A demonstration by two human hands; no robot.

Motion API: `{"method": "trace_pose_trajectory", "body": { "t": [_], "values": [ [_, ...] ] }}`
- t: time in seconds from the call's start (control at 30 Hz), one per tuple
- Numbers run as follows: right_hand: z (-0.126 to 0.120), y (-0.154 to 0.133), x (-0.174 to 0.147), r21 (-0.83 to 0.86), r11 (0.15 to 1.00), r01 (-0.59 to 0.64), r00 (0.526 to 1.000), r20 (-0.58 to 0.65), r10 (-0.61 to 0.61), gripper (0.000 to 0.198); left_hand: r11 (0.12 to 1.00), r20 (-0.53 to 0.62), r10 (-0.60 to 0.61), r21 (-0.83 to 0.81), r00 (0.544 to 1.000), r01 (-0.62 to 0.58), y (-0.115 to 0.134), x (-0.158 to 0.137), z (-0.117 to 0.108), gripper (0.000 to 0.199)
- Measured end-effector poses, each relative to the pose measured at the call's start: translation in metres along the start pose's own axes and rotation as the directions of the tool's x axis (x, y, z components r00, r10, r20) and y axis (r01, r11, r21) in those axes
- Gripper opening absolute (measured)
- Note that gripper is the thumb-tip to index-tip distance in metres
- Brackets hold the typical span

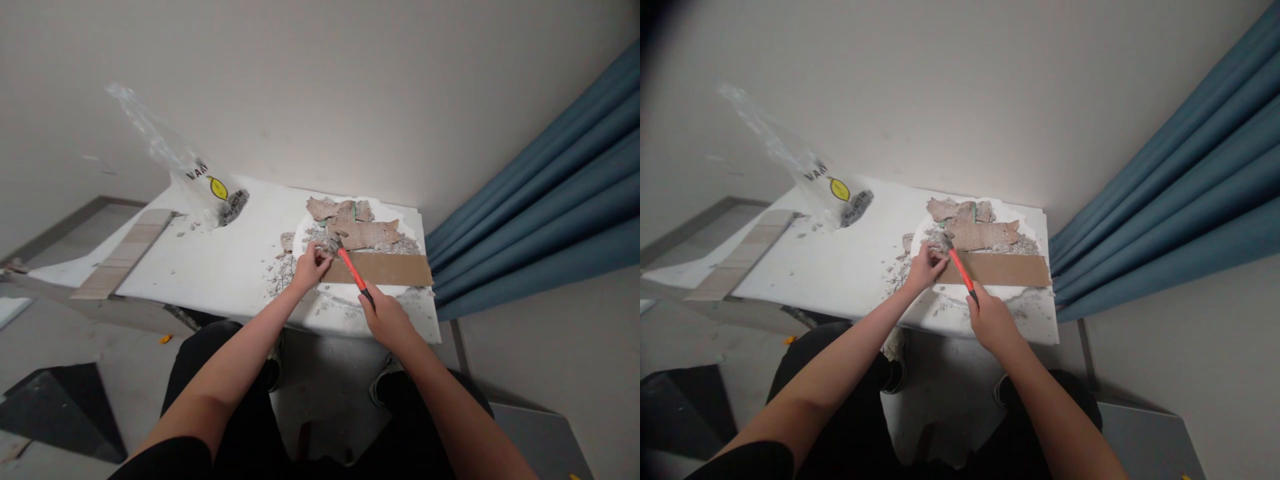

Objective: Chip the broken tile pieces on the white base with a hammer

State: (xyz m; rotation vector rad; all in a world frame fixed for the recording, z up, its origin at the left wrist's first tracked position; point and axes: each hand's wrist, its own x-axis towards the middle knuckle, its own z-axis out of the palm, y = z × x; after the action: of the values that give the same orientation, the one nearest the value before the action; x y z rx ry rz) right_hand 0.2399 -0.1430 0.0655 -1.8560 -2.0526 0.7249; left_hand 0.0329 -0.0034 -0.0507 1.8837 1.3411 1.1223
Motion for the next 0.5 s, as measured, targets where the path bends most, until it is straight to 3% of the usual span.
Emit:
{"method": "trace_pose_trajectory", "body": {
  "t": [0.17, 0.3, 0.4, 0.5],
  "values": [
    [-0.003, 0.000, -0.001, 0.027, 0.999, 0.026, 0.999, -0.030, -0.025, 0.045, 1.000, 0.006, -0.009, 0.009, 1.000, 0.009, 0.003, 0.000, -0.001, 0.037],
    [0.001, 0.001, -0.001, -0.016, 1.000, 0.019, 1.000, 0.008, -0.019, 0.043, 1.000, 0.033, -0.009, -0.003, 0.999, 0.009, 0.007, 0.001, -0.010, 0.054],
    [0.003, 0.001, 0.000, -0.049, 0.999, -0.011, 0.999, 0.034, 0.013, 0.041, 1.000, -0.013, -0.023, -0.017, 1.000, 0.023, 0.007, 0.003, -0.020, 0.057],
    [0.001, 0.002, 0.000, -0.022, 1.000, -0.009, 1.000, -0.016, 0.009, 0.043, 0.997, -0.069, -0.071, -0.006, 0.995, 0.070, 0.004, 0.004, -0.028, 0.050]
  ]
}}
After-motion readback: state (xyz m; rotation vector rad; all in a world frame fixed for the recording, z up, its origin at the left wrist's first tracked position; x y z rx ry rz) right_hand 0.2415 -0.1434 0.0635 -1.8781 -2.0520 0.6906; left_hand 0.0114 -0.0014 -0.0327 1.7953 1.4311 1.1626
